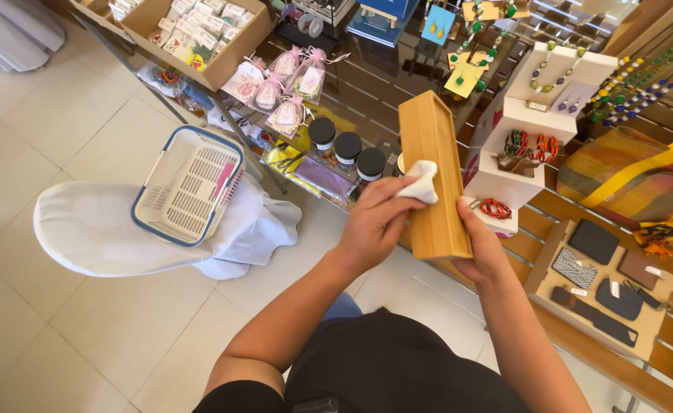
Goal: Wiping down glass jars and a wooden display tray with a white cloth.
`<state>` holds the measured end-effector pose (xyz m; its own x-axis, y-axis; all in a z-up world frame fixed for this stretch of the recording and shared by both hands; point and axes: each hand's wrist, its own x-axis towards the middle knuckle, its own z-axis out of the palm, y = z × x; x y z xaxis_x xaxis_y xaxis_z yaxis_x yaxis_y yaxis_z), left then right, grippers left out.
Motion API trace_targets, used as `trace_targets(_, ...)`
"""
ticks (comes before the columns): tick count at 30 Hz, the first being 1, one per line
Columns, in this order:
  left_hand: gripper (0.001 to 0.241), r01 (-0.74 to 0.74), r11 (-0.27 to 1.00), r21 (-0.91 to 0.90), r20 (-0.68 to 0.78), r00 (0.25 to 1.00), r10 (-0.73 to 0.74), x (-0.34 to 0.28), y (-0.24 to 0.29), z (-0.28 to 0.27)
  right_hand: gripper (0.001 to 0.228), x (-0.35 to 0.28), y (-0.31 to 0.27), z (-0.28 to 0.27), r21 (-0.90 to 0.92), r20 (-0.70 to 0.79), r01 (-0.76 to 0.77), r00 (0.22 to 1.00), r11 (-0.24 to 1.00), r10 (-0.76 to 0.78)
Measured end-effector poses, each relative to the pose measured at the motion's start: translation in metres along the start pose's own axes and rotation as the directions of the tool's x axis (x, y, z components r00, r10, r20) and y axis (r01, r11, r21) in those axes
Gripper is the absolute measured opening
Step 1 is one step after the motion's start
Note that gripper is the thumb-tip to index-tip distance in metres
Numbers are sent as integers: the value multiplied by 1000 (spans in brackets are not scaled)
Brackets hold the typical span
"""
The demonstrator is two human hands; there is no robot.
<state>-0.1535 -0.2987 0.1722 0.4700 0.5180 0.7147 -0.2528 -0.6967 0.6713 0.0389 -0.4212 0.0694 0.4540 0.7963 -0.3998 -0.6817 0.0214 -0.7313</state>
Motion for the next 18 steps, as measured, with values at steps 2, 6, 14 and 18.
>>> trace_targets(2, 21, 2, 999, 46, -14, 1000, -1, 8, -9, -6, 42, -1, -1, 0, -29, 6, -21, 1000, 999, 21)
trace_targets(6, 27, 96, 993, 70, -56, 994, -92, 40, -22, -23, 42, 10, -5, -12, -171, 80, -26, 996, 985, 40)
trace_targets(14, 21, 312, 922, -231, -135, 928, -348, 83, -118, -53, 44, 45, -23, 1, -279, 40, 32, 999, 960, -21)
trace_targets(18, 41, 609, 749, -261, 312, 788, -531, 106, -147, -85, 50, 59, -64, 30, -697, 98, 79, 995, 712, -15)
